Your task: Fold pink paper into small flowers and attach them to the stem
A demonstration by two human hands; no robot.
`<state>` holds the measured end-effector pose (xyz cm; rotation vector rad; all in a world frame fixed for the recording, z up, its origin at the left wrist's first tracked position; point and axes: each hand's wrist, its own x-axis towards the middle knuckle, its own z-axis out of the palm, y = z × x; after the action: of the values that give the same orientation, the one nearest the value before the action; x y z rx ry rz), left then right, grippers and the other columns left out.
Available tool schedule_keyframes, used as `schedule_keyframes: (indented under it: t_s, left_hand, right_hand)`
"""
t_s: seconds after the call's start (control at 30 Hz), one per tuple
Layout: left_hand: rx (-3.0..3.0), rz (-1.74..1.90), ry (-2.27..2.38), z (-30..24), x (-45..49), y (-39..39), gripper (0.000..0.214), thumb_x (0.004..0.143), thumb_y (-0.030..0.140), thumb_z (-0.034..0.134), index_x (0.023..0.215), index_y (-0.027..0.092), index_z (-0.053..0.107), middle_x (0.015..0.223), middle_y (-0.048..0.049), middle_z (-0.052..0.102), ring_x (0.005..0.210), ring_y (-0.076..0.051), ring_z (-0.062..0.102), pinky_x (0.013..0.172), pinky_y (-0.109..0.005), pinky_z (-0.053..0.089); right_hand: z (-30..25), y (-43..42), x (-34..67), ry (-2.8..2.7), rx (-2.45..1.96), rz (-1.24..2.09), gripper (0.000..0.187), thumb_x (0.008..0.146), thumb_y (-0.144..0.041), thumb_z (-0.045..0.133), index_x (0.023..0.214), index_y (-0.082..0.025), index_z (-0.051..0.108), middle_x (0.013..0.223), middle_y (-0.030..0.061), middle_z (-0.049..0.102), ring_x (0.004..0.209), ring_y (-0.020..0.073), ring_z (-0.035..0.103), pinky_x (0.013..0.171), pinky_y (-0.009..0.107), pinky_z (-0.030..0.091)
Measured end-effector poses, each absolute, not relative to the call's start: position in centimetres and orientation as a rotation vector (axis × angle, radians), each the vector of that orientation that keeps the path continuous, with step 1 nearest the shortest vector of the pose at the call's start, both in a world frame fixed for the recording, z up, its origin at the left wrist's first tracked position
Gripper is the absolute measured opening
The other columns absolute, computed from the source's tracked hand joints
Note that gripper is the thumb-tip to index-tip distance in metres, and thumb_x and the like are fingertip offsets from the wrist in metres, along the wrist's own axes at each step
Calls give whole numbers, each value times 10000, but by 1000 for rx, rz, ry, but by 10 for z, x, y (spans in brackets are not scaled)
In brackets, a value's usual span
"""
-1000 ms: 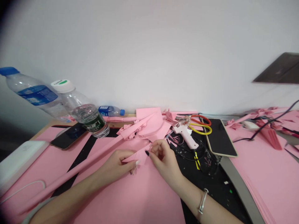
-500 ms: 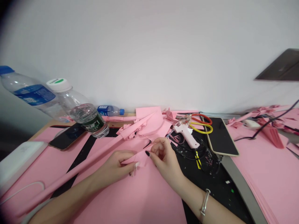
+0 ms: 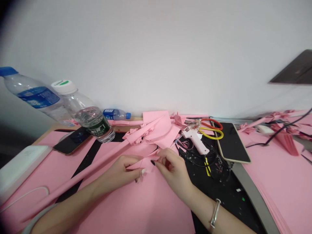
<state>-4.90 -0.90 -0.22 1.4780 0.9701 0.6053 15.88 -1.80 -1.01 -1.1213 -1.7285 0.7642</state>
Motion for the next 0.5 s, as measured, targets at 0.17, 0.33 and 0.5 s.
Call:
schedule_keyframes:
  t_s: [0.17, 0.33, 0.5]
  left_hand:
    - [1328, 635, 925, -3, -47, -9, 210, 836, 228, 643, 651, 151, 705, 696, -39, 669, 601, -146, 602, 563, -245, 477]
    - [1163, 601, 880, -5, -47, -10, 257, 861, 365, 657, 759, 151, 757, 713, -75, 742, 673, -191, 685, 666, -295, 543]
    - [994, 535, 869, 1, -46, -13, 322, 839, 442, 697, 892, 133, 773, 875, -131, 790, 855, -258, 748, 733, -327, 576]
  right_hand:
    - [-6, -21, 158, -1827, -990, 620, 150, 891, -95, 610, 849, -220, 683, 776, 38, 681, 679, 165, 649, 597, 278, 523]
    - [-2, -24, 161, -1971, -861, 250, 314, 886, -3, 557, 1041, -227, 711, 909, 86, 722, 812, 196, 684, 668, 311, 565]
    - [-2, -23, 167, -2107, -733, -15, 374, 951, -57, 520, 1253, -220, 670, 1044, 100, 778, 976, 254, 663, 785, 406, 595]
